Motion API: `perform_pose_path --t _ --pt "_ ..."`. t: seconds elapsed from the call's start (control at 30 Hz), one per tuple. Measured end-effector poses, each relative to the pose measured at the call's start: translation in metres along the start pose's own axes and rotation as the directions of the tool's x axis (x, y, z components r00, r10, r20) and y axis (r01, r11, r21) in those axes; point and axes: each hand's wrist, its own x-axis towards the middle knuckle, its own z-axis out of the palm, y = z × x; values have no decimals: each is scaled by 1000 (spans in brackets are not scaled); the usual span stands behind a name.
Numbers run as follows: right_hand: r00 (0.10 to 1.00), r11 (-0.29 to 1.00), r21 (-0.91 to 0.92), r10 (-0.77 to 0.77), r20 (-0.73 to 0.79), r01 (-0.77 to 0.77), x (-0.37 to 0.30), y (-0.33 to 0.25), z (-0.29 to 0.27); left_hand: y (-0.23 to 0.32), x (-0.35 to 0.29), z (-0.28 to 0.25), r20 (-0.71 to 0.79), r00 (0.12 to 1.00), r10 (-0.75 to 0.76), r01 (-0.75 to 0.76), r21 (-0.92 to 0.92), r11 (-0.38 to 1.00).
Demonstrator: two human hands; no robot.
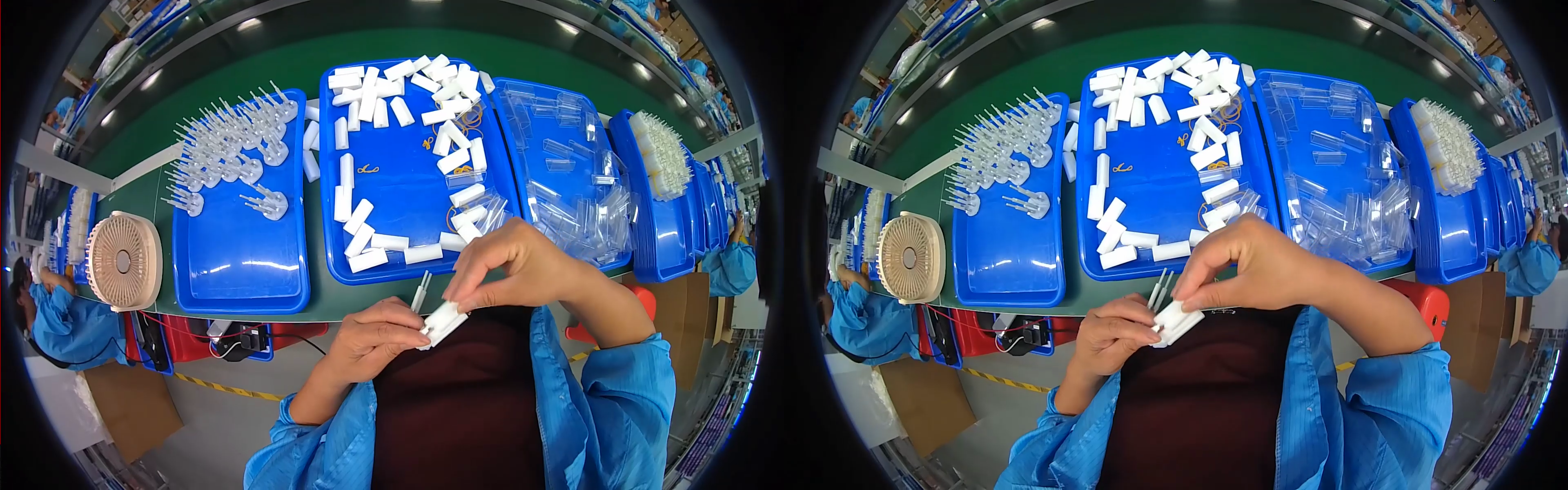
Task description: The person assembles components by mounting white sleeves onto the prongs of a base, sliding clear plastic covers over them, and securing the gathered pieces with a rubber band.
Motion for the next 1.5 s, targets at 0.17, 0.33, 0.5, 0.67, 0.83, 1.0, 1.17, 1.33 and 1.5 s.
perform_pose_path --t 0.17,0.33,0.5,0.67,0.83,1.0,1.17,1.33,1.5 --pt "990 986 108 129 -51 -123 -2 1 23 -3 -8 11 -208 974 -86 57 -143 988" --pt "977 977 112 163 140 -179 -1 7 38 1 -15 6 -27 996 -82 83 39 996" --pt "998 981 -192 26 -65 -38 29 2 4 5 -18 -4 -255 955 -151 84 -256 963" --pt "995 561 -827 63 77 29 56 27 7 6 -14 -10 -371 917 -144 44 -265 963" --pt "998 401 -914 -1 68 63 64 38 2 -1 -14 -10 -360 929 -92 41 -149 988" --pt "990 507 -861 -134 -33 40 54 27 -13 -7 -7 -10 -272 962 -33 23 -38 999" --pt "972 651 -752 -227 -66 101 42 15 -17 -11 -1 -6 -215 977 -10 9 -6 1000" --pt "973 721 -684 -221 -71 113 33 7 -13 -12 4 -4 -197 980 -19 20 4 1000" --pt "958 701 -685 -287 -19 196 26 6 -12 -11 6 -2 -183 983 -26 28 6 1000"
